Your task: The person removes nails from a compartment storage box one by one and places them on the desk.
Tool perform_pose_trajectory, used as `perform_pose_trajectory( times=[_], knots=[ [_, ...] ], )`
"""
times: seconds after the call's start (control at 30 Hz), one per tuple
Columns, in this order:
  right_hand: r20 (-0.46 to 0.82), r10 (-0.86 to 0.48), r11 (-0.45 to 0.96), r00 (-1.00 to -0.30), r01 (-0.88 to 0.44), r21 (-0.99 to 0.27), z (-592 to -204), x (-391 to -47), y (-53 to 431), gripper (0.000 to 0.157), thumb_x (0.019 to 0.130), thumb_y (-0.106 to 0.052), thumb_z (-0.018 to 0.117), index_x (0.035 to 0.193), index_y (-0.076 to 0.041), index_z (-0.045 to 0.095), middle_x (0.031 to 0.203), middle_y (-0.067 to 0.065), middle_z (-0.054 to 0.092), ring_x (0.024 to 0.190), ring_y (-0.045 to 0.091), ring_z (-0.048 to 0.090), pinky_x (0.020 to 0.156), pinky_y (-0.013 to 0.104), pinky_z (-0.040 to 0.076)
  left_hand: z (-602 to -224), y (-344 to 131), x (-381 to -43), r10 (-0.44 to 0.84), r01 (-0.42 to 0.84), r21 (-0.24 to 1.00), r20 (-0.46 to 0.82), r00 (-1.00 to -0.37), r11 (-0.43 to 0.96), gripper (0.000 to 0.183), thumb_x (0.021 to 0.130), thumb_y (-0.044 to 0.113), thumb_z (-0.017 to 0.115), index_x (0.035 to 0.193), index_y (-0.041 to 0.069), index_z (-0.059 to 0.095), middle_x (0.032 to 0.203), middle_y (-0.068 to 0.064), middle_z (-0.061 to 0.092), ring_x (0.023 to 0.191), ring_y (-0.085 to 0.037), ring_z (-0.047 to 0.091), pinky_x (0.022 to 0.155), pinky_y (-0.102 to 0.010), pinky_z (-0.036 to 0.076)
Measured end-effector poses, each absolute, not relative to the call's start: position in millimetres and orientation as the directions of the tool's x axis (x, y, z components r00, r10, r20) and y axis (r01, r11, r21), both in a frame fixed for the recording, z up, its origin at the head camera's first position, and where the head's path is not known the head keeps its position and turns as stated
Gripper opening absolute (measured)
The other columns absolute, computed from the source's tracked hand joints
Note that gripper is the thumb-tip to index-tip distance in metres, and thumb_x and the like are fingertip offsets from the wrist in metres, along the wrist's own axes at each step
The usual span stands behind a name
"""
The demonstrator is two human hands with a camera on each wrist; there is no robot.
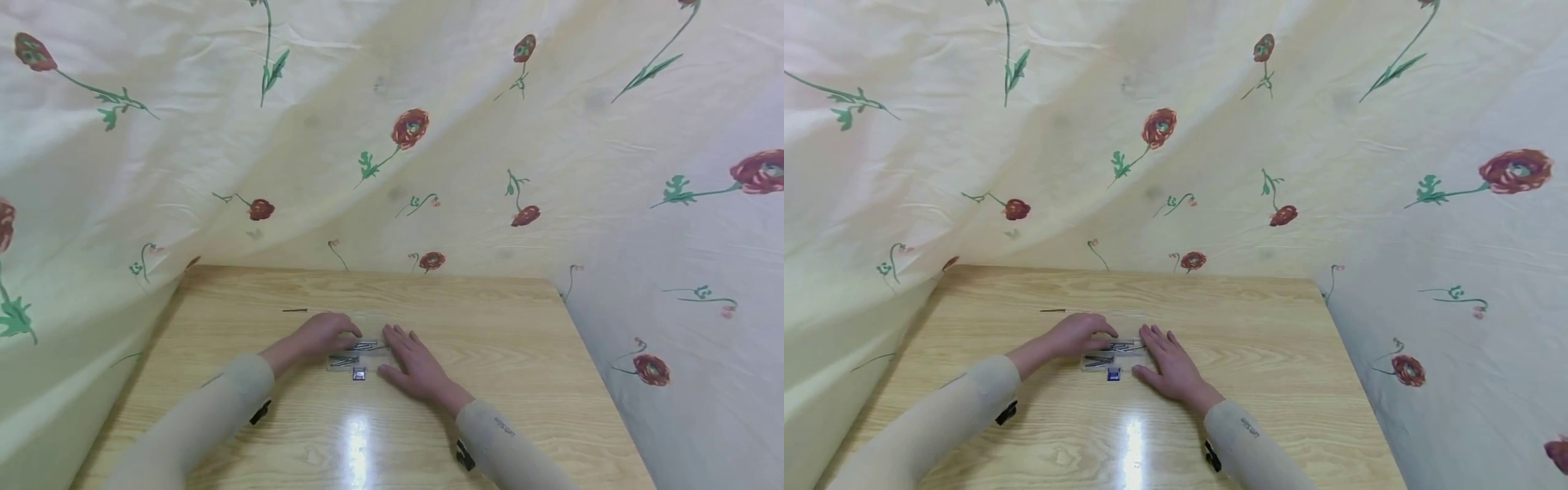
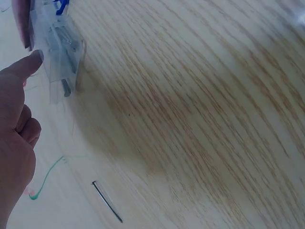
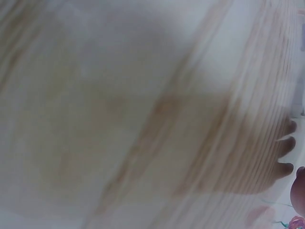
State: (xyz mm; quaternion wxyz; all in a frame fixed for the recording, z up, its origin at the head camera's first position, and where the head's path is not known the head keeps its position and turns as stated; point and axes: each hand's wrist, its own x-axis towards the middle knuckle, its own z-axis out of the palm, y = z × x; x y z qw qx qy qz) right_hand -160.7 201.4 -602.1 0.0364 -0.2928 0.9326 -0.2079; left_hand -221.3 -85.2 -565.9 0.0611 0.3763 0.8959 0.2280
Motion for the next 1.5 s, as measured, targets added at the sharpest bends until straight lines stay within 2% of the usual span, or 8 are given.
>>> perform_pose_trajectory(
  times=[0.4, 0.7, 0.93, 1.2, 1.43, 1.5],
  knots=[
    [0.063, -0.56, 0.745, -0.826, -0.535, -0.398, -599.7, -161.9, 197.6, 0.083, 0.107, -0.056, 0.056, 0.17, -0.011, 0.025, 0.176, 0.009, 0.024, 0.163, 0.025, 0.019, 0.132, 0.05, 0.014, -564.4, -87.1, -224.5, 0.741, 0.708, 0.404, 0.101, -0.664, 0.579, 0.02, 0.095, 0.018, 0.081, 0.115, 0.017, 0.082, 0.099, 0.003, 0.074, 0.09, -0.013, 0.07, 0.086, -0.035, 0.06],
    [0.065, -0.571, 0.739, -0.819, -0.547, -0.393, -597.2, -163.9, 194.3, 0.082, 0.108, -0.054, 0.056, 0.169, -0.008, 0.027, 0.175, 0.012, 0.026, 0.163, 0.027, 0.022, 0.132, 0.052, 0.016, -560.6, -92.7, -226.3, 0.769, 0.72, 0.389, 0.045, -0.637, 0.574, 0.022, 0.097, 0.017, 0.078, 0.119, 0.017, 0.082, 0.106, 0.0, 0.077, 0.099, -0.018, 0.072, 0.095, -0.039, 0.059],
    [0.091, -0.566, 0.73, -0.82, -0.549, -0.406, -600.0, -165.5, 194.2, 0.082, 0.107, -0.054, 0.057, 0.168, -0.007, 0.029, 0.174, 0.012, 0.028, 0.162, 0.029, 0.025, 0.132, 0.053, 0.017, -560.9, -91.9, -231.7, 0.797, 0.756, 0.34, 0.029, -0.603, 0.559, 0.026, 0.096, 0.016, 0.08, 0.122, 0.017, 0.08, 0.111, 0.0, 0.079, 0.105, -0.02, 0.073, 0.1, -0.04, 0.058],
    [0.072, -0.549, 0.745, -0.833, -0.526, -0.409, -604.7, -168.3, 194.1, 0.083, 0.107, -0.057, 0.054, 0.169, -0.01, 0.027, 0.176, 0.007, 0.024, 0.163, 0.026, 0.022, 0.133, 0.05, 0.014, -565.1, -87.8, -237.9, 0.817, 0.777, 0.309, 0.0, -0.576, 0.548, 0.03, 0.095, 0.015, 0.08, 0.125, 0.018, 0.079, 0.112, 0.002, 0.078, 0.103, -0.016, 0.072, 0.097, -0.035, 0.059],
    [0.053, -0.541, 0.749, -0.839, -0.51, -0.423, -605.4, -169.5, 194.1, 0.083, 0.107, -0.059, 0.054, 0.169, -0.011, 0.027, 0.176, 0.005, 0.022, 0.163, 0.023, 0.02, 0.133, 0.048, 0.012, -562.1, -78.5, -242.7, 0.835, 0.805, 0.249, -0.034, -0.549, 0.539, 0.024, 0.095, 0.015, 0.08, 0.119, 0.019, 0.082, 0.099, 0.005, 0.078, 0.086, -0.009, 0.069, 0.084, -0.026, 0.059],
    [0.041, -0.538, 0.756, -0.842, -0.503, -0.418, -606.0, -170.3, 194.3, 0.083, 0.107, -0.06, 0.053, 0.17, -0.012, 0.026, 0.177, 0.003, 0.021, 0.164, 0.021, 0.018, 0.133, 0.046, 0.011, -560.5, -76.2, -243.2, 0.835, 0.806, 0.241, -0.042, -0.548, 0.541, 0.023, 0.095, 0.014, 0.08, 0.117, 0.019, 0.083, 0.099, 0.005, 0.078, 0.087, -0.009, 0.07, 0.084, -0.026, 0.06]
  ],
)
